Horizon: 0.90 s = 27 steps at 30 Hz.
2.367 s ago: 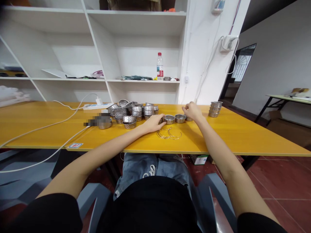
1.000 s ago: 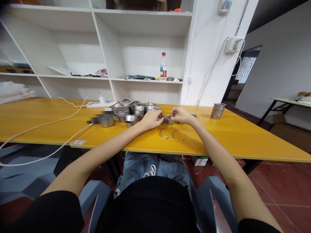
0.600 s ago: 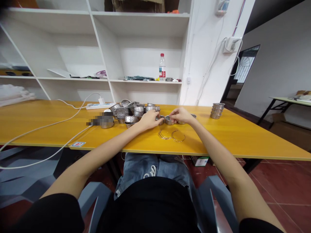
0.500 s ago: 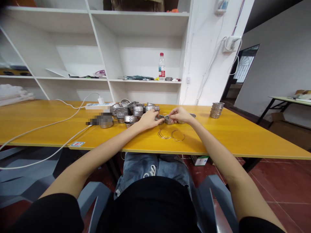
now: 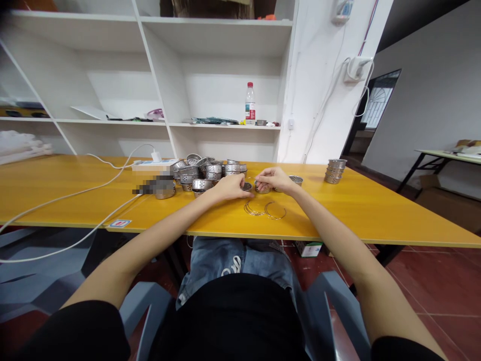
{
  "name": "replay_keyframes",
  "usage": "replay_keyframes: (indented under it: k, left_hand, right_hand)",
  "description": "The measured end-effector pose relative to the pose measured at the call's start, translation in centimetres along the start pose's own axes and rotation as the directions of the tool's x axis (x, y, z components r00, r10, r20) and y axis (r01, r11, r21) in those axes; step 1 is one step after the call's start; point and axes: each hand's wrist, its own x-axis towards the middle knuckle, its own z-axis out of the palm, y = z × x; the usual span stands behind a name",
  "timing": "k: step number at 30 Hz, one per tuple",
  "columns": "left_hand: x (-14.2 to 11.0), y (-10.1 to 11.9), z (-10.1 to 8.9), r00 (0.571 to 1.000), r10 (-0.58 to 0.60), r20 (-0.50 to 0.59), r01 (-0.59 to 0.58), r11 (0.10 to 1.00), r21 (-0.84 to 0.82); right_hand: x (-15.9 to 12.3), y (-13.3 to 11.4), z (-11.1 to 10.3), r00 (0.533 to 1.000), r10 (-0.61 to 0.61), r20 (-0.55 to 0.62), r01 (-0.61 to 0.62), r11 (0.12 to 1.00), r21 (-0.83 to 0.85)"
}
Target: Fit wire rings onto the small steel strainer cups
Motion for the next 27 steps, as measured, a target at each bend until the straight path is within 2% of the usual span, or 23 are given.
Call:
replay_keyframes:
  k: [8, 14, 16, 21, 27]
  left_hand:
    - [0.3, -1.3, 1.2, 0.993, 0.118, -0.007, -0.114, 0.932, -0.345]
    - [0.6, -1.6, 1.3, 0.992, 0.071, 0.104, -0.01, 0.869, -0.494]
    - [0.7, -1.9, 1.5, 0.994, 0.083, 0.076, -0.03, 0.845, -0.533]
    - [1.0, -1.9, 1.4, 0.981, 0.168, -0.097, -0.193, 0.801, -0.566]
    - [0.7, -1.5, 1.1, 0.97, 0.231, -0.07, -0.236, 0.843, -0.483]
  right_hand:
    - [0.6, 0.5, 0.7, 0.989, -0.118, -0.092, 0.125, 0.99, 0.07]
    - [0.6, 0.4, 1.6, 0.99, -0.116, -0.077, 0.128, 0.975, 0.18]
    - [0.6, 0.4, 1.8, 0.992, -0.113, -0.057, 0.122, 0.972, 0.199]
    - [0.6, 0.7, 2.1, 0.992, -0.122, -0.032, 0.126, 0.965, 0.231]
    - [0.4, 0.7, 2.2, 0.995, -0.097, -0.01, 0.097, 0.961, 0.258]
